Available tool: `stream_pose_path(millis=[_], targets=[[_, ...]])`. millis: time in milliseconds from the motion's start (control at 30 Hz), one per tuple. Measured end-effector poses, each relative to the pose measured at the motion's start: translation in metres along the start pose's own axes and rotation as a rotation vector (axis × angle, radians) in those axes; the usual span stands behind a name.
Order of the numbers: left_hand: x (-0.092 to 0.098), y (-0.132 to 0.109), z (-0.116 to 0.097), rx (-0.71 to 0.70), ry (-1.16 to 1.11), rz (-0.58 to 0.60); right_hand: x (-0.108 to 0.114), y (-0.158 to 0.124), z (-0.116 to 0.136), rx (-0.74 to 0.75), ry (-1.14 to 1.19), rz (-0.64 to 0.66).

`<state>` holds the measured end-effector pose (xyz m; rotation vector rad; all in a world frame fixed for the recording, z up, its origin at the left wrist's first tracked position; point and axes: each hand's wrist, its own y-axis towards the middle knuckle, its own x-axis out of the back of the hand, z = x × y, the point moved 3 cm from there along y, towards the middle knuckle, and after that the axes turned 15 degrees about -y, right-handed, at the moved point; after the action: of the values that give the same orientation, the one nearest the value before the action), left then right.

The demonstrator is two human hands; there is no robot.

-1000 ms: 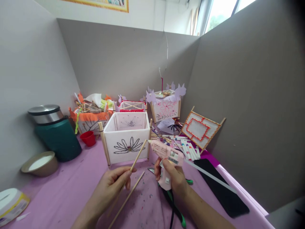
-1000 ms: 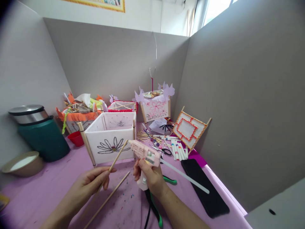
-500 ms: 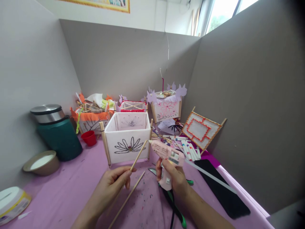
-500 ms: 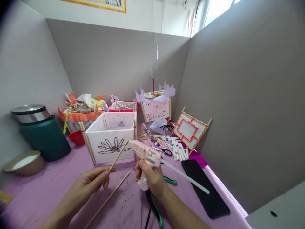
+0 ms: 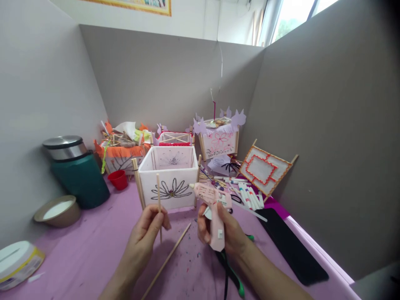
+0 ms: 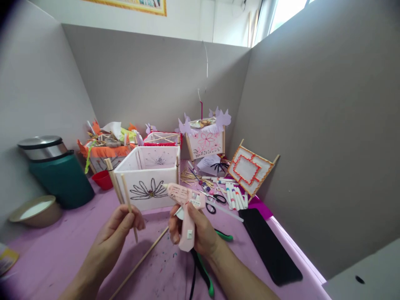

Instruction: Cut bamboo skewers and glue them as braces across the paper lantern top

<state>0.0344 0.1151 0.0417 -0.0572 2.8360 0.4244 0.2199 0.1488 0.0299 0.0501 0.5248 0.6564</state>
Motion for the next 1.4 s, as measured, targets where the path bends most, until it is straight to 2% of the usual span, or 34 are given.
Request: stream_pose_path(millis=[200, 333, 467, 833, 967, 1067, 1200, 1400], targets=[[-0.017, -0.002, 0.009, 0.150, -0.304, -0.099, -0.012, -0.001, -0.026, -0.098, -0.106, 0.167], [-0.020, -0.001, 0.005, 0.188, -0.427, -0.147, -0.016, -0.002, -0.035, -0.133, -0.169, 0.195], [-0.017, 0.000, 0.003, 0.173, -0.445, -0.182, -0.016, -0.003, -0.036, -0.148, -0.217, 0.184], [-0.017, -0.001, 0.001, 0.196, -0.370, -0.073, -0.014, -0.005, -0.034, -0.135, -0.220, 0.207], [-0.013, 0.000, 0.006, 0.204, -0.300, -0.081, -0.012, -0.004, -0.025, -0.056, -0.229, 0.088], [-0.009, 0.001, 0.011, 0.221, -0.047, -0.057, -0.007, -0.005, -0.012, 0.060, -0.248, -0.053], [-0.003, 0.001, 0.012, 0.143, 0.288, -0.072, -0.003, -0.007, 0.000, 0.140, -0.283, -0.178], [-0.007, -0.001, 0.013, 0.223, 0.216, 0.026, -0.006, -0.009, 0.004, 0.146, -0.404, -0.291]])
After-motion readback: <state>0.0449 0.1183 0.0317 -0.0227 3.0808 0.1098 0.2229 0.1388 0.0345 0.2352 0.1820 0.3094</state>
